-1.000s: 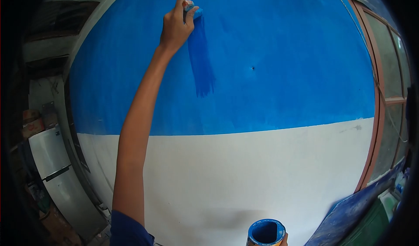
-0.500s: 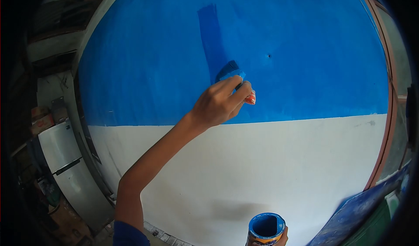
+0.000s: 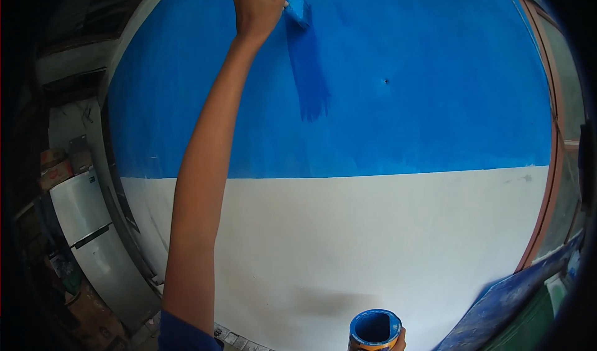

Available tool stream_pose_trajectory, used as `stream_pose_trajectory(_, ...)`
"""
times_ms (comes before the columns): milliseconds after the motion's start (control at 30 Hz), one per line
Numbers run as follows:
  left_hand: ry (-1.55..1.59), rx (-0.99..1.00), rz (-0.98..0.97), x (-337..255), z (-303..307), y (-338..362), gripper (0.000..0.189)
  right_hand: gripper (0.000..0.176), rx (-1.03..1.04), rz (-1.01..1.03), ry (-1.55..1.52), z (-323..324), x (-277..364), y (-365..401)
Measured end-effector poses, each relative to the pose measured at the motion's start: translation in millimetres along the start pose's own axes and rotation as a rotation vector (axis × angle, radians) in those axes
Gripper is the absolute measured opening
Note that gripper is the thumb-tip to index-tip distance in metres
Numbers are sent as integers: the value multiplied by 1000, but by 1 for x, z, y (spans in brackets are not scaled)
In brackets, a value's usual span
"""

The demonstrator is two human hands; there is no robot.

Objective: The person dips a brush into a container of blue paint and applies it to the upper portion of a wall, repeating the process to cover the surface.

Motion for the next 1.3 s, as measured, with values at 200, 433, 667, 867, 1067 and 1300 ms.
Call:
stream_pose_trajectory(200,25,-73,28,-7,1,30,17,107,-44,30,23,9,-2,4)
stream_pose_trajectory(433,8,-84,32,-9,19,115,16,107,-165,302,6,12,-28,27)
stream_pose_trajectory(667,-86,27,-114,-59,31,185,15,106,-132,472,-71,7,-43,34)
stream_pose_trajectory(867,6,-81,44,-26,40,105,14,108,-47,43,-2,9,11,7)
stream_pose_trajectory(1067,69,-160,-40,-5,13,-3,17,113,3,7,-97,7,-13,11)
stream_pose_trajectory(1300,-119,-110,-85,3,-14,20,17,111,-174,448,-41,19,-59,38)
Point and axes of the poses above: each hand's wrist, its own y-axis away from the middle knuckle, its own z-axis out of the back of the hand, x = y × z, the point moved 10 cm from there along -y, towards the middle knuckle, and after that the axes turned 10 degrees about z, right-handed, at the moved point
